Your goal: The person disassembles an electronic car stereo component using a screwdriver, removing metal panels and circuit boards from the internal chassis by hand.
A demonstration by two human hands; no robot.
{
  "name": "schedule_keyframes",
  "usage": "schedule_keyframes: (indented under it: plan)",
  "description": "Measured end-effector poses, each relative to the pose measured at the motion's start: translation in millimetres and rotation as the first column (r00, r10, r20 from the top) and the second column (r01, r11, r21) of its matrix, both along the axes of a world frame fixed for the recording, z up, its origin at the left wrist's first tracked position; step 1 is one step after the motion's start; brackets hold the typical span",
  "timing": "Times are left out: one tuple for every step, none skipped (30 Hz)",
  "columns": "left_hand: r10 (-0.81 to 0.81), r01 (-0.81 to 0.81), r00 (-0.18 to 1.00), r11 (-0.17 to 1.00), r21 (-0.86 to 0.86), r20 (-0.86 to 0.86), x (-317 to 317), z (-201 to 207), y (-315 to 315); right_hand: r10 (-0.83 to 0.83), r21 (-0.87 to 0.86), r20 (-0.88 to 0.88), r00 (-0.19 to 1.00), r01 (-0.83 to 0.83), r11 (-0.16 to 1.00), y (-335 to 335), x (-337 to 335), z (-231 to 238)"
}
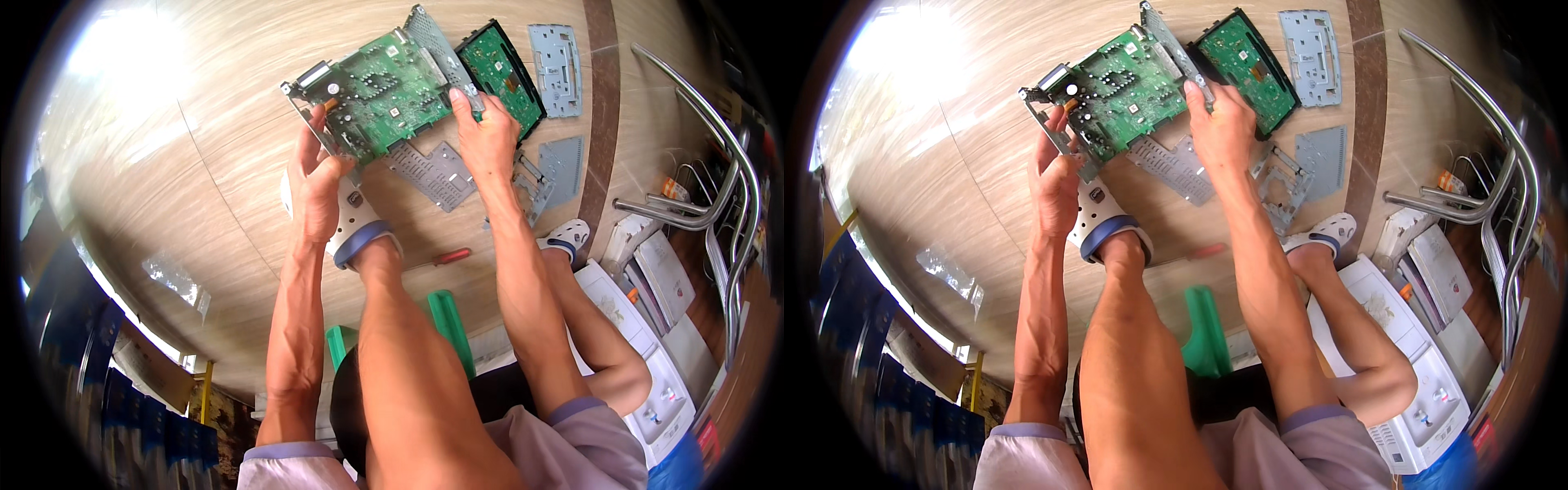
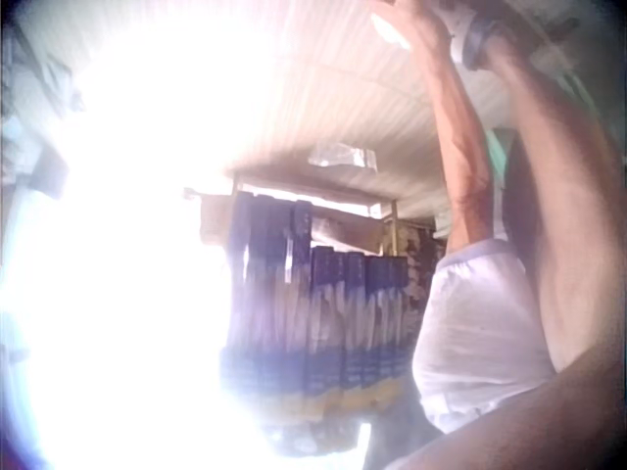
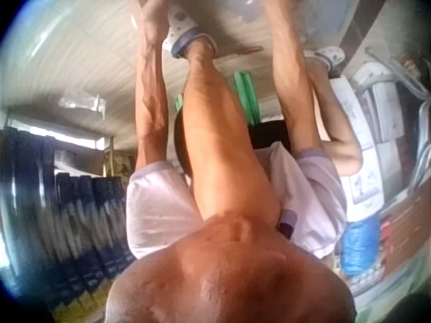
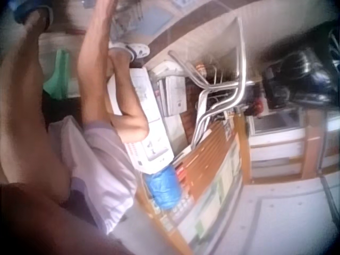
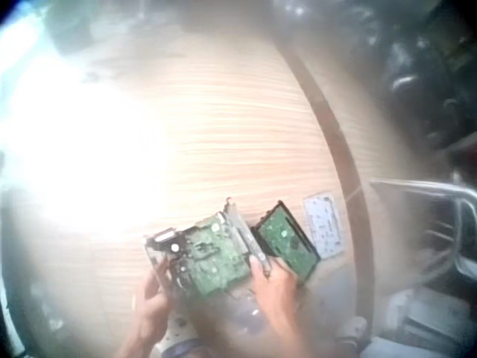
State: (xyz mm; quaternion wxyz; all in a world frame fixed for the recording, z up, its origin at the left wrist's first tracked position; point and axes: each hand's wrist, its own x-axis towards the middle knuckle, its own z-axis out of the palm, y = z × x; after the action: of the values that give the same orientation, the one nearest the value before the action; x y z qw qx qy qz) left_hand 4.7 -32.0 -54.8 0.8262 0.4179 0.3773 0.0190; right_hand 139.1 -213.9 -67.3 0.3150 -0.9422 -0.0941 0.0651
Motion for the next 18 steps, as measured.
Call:
schedule_keyframes:
  plan:
    - [-0.004,0.004,1.0,1.0,-0.002,0.001,1,0,-2,-0.013,0.004,-0.006,1.0,0.013,1.0,-1,-1,-3]
    - [0.003,-0.003,1.0,1.0,-0.008,0.001,2,1,-3,-0.027,0.009,-0.013,1.0,0.027,1.0,-4,-1,-5]
    - [0.012,-0.012,1.0,1.0,-0.007,-0.002,2,1,-2,-0.029,0.015,-0.017,0.999,0.03,0.999,-3,-2,-6]
    - [0.009,-0.009,1.0,1.0,0.0,-0.005,2,-1,-4,-0.032,0.001,-0.042,0.999,0.032,0.999,-4,-3,-6]
    - [0.018,-0.018,1.0,0.999,0.049,-0.003,2,-4,-6,-0.035,-0.013,-0.066,0.997,0.035,0.999,-4,-3,-6]
    - [0.026,-0.026,1.0,0.995,0.095,0.004,5,-4,-9,-0.039,-0.011,-0.066,0.997,0.039,0.999,-7,-2,-6]
    - [0.021,-0.022,1.0,0.995,0.097,0.005,5,-2,-10,-0.048,-0.05,-0.091,0.995,0.043,0.998,-10,-2,-7]
    - [-0.016,0.019,0.999,0.994,0.108,-0.027,6,2,-11,-0.058,-0.09,-0.116,0.992,0.047,0.995,-14,-2,-7]
    - [-0.052,0.059,0.997,0.991,0.122,-0.063,4,7,-11,-0.06,-0.084,-0.117,0.991,0.05,0.995,-14,-3,-5]
    - [-0.027,0.04,0.996,0.984,0.173,-0.08,-1,7,-15,-0.068,-0.066,-0.143,0.987,0.059,0.996,-15,-6,-3]
    - [-0.03,0.044,0.996,0.983,0.176,-0.08,-9,6,-19,-0.077,-0.05,-0.169,0.983,0.069,0.996,-17,-9,0]
    - [0.004,0.013,0.997,0.977,0.215,-0.078,-21,3,-24,-0.078,-0.048,-0.169,0.983,0.071,0.996,-20,-15,3]
    - [0.039,-0.018,0.996,0.967,0.256,-0.075,-33,0,-29,-0.064,-0.089,-0.13,0.989,0.052,0.995,-23,-21,6]
    - [0.052,-0.002,0.991,0.922,0.388,-0.12,-47,-5,-35,-0.047,-0.132,-0.092,0.995,0.034,0.991,-26,-28,9]
    - [0.073,-0.006,0.989,0.885,0.466,-0.125,-55,-10,-42,-0.047,-0.132,-0.096,0.994,0.034,0.991,-28,-36,14]
    - [0.052,0.034,0.989,0.842,0.539,-0.142,-63,-15,-45,-0.071,-0.142,-0.138,0.988,0.051,0.989,-31,-44,20]
    - [0.032,0.073,0.986,0.791,0.608,-0.161,-71,-20,-46,-0.094,-0.153,-0.18,0.979,0.067,0.986,-32,-53,25]
    - [0.031,0.075,0.986,0.794,0.603,-0.163,-67,-18,-46,-0.159,-0.113,-0.264,0.951,0.133,0.985,-35,-62,32]
